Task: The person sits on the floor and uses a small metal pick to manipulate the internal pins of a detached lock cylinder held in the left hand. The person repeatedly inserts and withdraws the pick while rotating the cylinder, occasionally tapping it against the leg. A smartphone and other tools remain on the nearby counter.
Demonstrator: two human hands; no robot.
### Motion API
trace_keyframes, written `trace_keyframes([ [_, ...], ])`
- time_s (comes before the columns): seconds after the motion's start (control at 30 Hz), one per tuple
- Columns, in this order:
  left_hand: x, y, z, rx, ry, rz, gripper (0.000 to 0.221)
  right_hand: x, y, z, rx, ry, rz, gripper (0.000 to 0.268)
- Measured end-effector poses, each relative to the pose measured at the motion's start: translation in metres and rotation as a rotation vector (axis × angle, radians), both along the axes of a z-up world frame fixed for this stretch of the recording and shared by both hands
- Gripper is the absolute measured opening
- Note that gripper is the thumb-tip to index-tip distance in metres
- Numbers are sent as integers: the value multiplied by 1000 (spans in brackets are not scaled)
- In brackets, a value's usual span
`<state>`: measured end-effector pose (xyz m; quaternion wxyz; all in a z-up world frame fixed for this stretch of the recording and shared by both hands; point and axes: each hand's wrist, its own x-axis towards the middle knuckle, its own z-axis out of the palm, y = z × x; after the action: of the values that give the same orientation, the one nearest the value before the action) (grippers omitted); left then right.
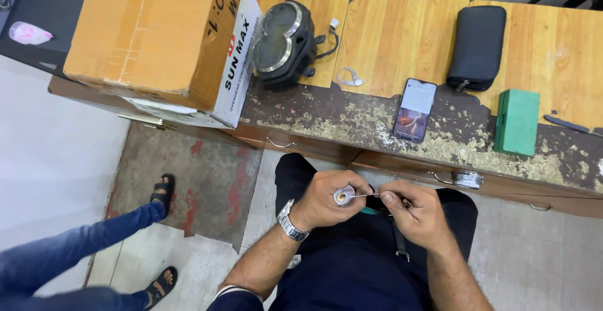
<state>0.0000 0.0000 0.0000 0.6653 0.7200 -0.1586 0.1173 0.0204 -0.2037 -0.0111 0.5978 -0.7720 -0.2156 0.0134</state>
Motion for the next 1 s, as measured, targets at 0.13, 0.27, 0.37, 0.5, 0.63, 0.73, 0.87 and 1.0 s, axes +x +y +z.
trace_keyframes([
  [0.13,-2,3,8,73,-36,17,14,1,0,-8,13,10,20,17],
  [0.27,-5,5,6,99,-19,18,14,-1,2,-12,19,37,19,17],
  [0.37,-9,5,-6,140,53,-7,16,-4,-2,-16,-33,36,35,20],
  [0.5,-10,-1,-18,153,200,-17,12,-7,-9,-31,-106,137,46,26],
  [0.63,-11,-14,-35,48,341,-34,11,-9,-12,-36,-94,233,-4,23],
  [0.73,-12,-20,-35,96,414,-35,11,-12,-15,-39,-95,252,-2,20],
  [0.87,-11,-20,-28,133,400,-111,6,-15,-23,-37,-126,267,38,21],
  [1.0,-10,-18,-31,134,406,-165,16,-16,-25,-35,-179,275,55,20],
])
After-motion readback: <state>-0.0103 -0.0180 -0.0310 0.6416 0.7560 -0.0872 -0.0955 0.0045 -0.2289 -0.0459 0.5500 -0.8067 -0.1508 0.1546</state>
